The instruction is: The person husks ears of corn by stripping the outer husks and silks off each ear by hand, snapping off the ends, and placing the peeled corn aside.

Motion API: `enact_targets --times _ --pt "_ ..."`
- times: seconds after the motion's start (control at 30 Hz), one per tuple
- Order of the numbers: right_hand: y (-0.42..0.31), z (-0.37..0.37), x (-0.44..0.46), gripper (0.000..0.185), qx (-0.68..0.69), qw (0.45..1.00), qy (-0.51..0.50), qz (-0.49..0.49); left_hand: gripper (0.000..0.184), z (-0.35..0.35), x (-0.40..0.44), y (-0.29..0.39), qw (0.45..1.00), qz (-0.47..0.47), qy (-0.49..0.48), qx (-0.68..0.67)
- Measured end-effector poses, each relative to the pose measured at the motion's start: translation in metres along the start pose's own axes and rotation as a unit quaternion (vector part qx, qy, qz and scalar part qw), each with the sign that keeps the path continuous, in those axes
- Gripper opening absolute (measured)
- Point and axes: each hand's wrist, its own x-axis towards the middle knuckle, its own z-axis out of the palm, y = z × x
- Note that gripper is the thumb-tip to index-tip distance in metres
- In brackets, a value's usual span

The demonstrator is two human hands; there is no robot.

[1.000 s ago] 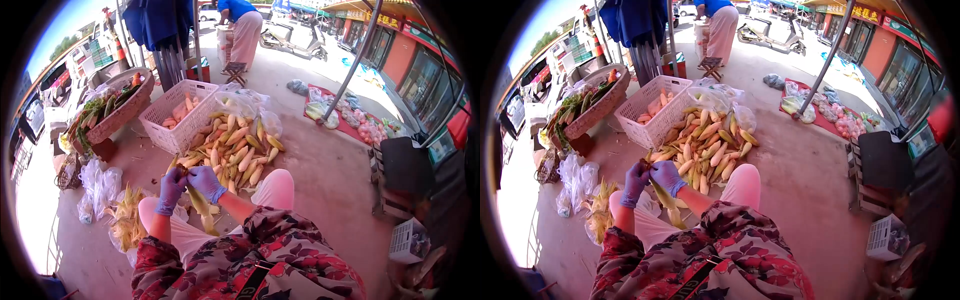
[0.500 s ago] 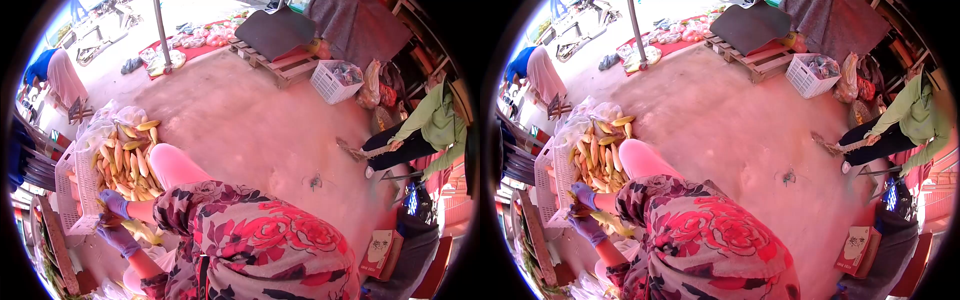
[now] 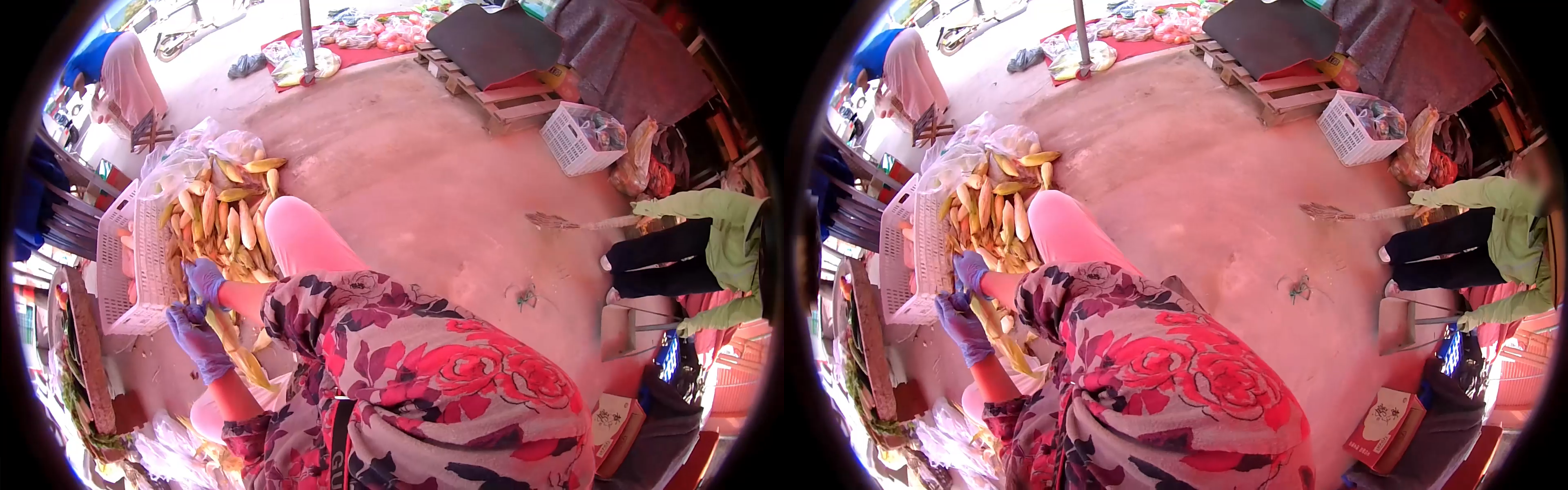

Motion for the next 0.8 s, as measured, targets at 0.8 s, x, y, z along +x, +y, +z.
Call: enact_targets --times 0.8 --pt "-0.144 0.019 0.007 0.038 0.275 0.923 -0.155 -0.221 0.058 0.011 -0.028 0.072 0.645 0.34 0.108 0.676"
